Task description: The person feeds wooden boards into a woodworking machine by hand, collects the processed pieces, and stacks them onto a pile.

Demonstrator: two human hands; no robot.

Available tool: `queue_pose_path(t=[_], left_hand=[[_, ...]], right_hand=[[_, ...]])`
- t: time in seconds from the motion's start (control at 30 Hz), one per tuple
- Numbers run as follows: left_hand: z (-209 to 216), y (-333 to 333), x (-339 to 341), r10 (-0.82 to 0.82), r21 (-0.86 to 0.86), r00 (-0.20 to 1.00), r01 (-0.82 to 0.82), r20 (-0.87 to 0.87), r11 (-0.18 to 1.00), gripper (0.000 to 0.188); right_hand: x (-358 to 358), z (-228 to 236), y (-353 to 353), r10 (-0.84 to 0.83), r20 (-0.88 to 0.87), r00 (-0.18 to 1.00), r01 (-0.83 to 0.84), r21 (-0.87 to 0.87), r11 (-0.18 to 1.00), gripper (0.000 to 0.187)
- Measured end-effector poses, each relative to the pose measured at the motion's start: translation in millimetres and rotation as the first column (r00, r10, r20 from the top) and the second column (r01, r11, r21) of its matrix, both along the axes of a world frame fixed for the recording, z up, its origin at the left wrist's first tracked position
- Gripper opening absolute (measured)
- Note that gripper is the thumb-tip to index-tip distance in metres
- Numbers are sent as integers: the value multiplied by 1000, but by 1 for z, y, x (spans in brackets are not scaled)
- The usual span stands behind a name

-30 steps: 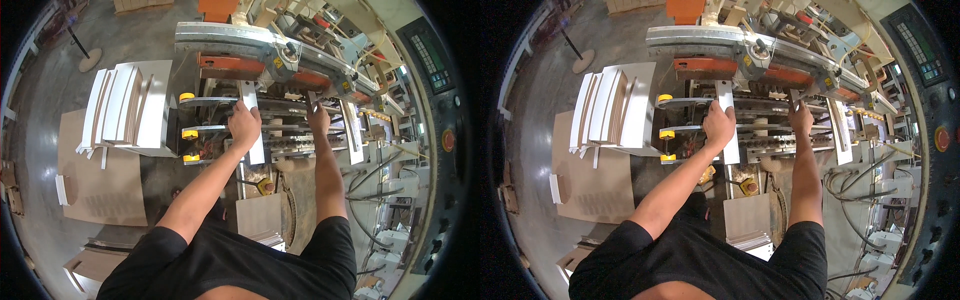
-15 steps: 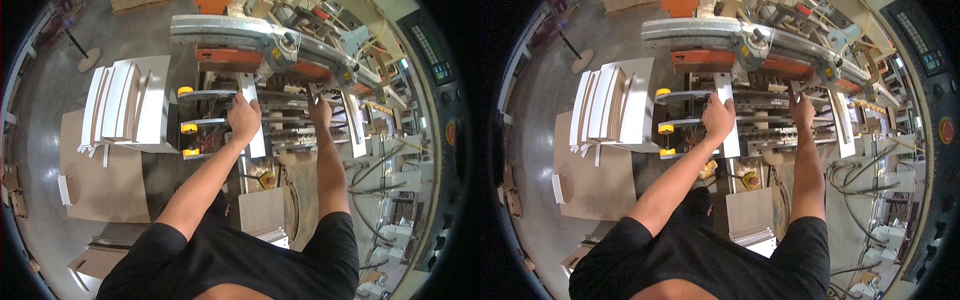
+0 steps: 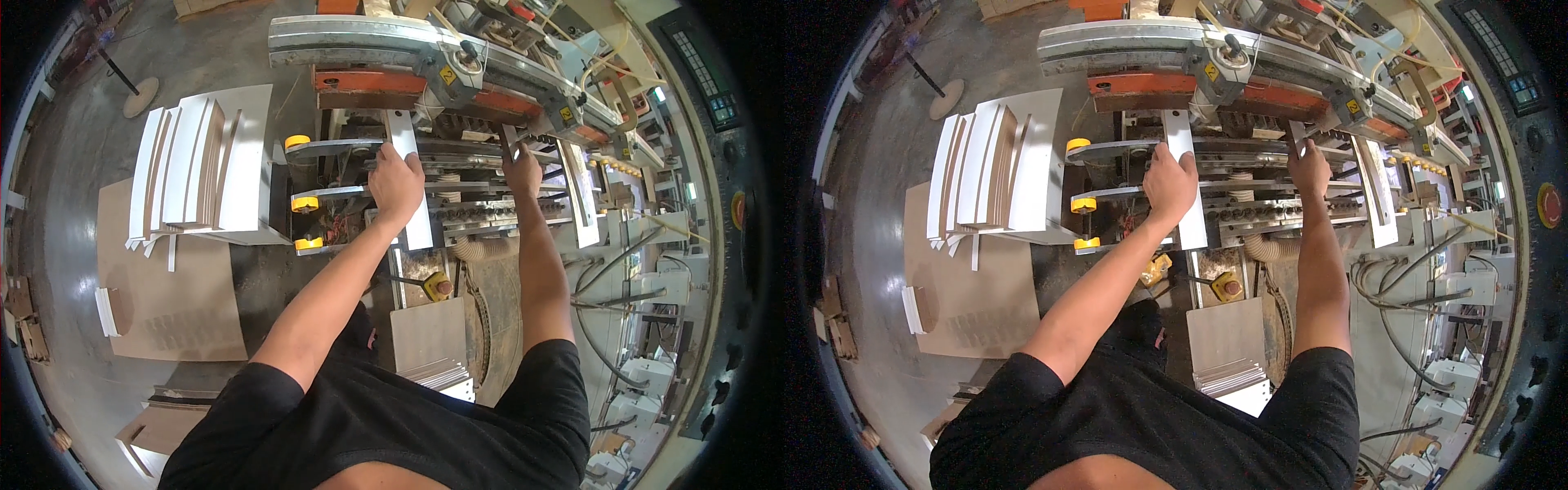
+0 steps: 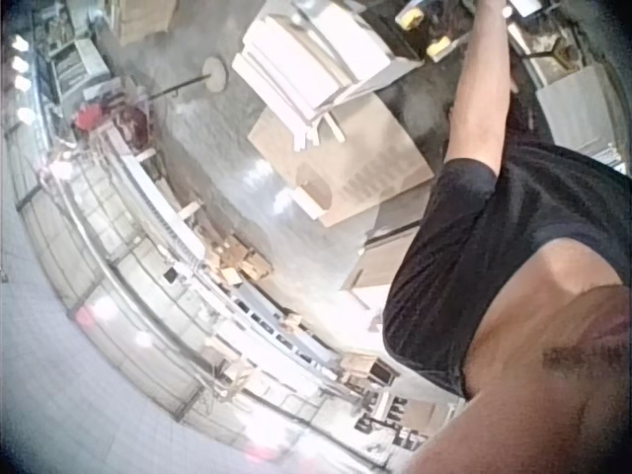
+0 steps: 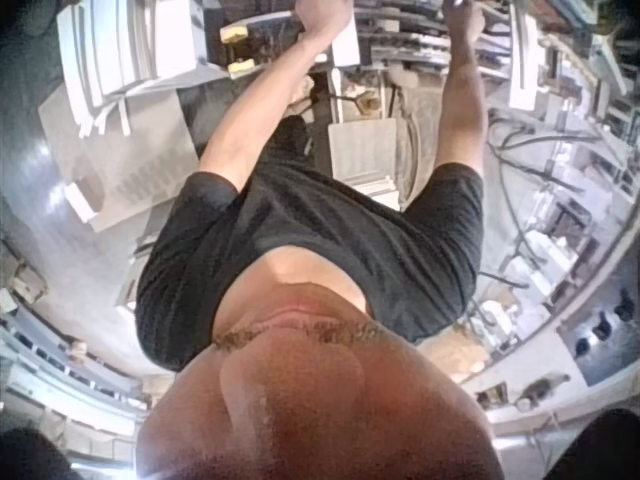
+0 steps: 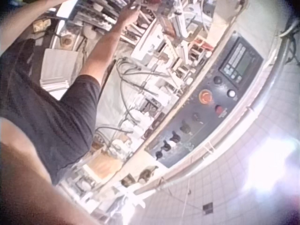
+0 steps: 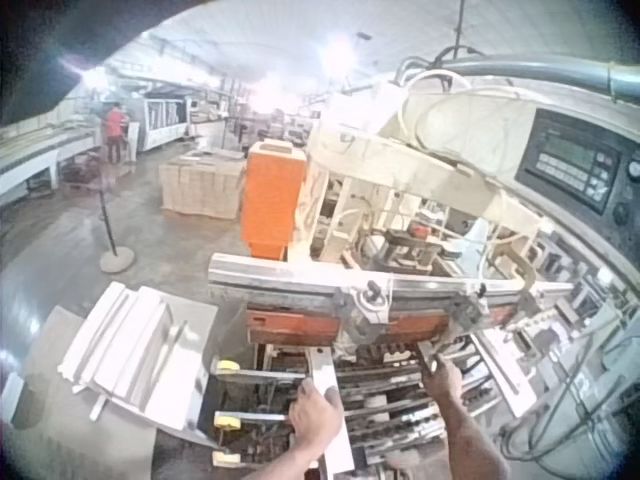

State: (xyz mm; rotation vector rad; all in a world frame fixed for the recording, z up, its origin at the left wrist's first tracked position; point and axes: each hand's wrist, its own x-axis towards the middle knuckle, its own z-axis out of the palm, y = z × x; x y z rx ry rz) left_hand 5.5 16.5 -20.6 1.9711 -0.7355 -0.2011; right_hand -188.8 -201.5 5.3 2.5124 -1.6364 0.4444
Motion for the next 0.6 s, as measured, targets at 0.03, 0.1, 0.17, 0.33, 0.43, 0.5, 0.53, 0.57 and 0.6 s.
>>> queue_pose_path(t=[0.03,0.1,0.17,0.33,0.43,0.5,0.53,0.57,0.6], left_hand=[[-1,0,0,1,-2,1000,-1,2,1000,36],[-2,1,-2,21,-2,998,-21,66,1000,36],[-1,0,-2,15,11,999,-16,48,1000,37],[-2,1,-4,27,32,999,-29,42,999,39],[2,0,1,18,32,1000,-18,5,999,39],[3,-2,-3,13,36,1000,-12,-4,999,39],[3,-1,-4,15,45,1000,-15,-12,999,39],[3,0,-4,15,45,1000,-14,-8,999,39],[4,-1,-4,28,65,1000,-28,-7,997,39]], right_hand=[[1,0,-1,3,-1,1000,-3,7,1000,41],[-2,-1,1,-2,11,1000,2,9,1000,41],[-4,-2,0,-12,23,1000,12,10,1000,41],[-2,-3,-1,-32,14,999,32,49,998,40],[1,0,-3,-14,18,1000,14,34,999,45],[-6,-4,-4,-22,32,999,21,15,1000,47],[-7,-4,-4,-22,35,999,22,16,1000,47],[-6,-4,-4,-14,49,999,13,32,999,46],[-6,-2,-6,-10,66,998,7,44,999,46]])
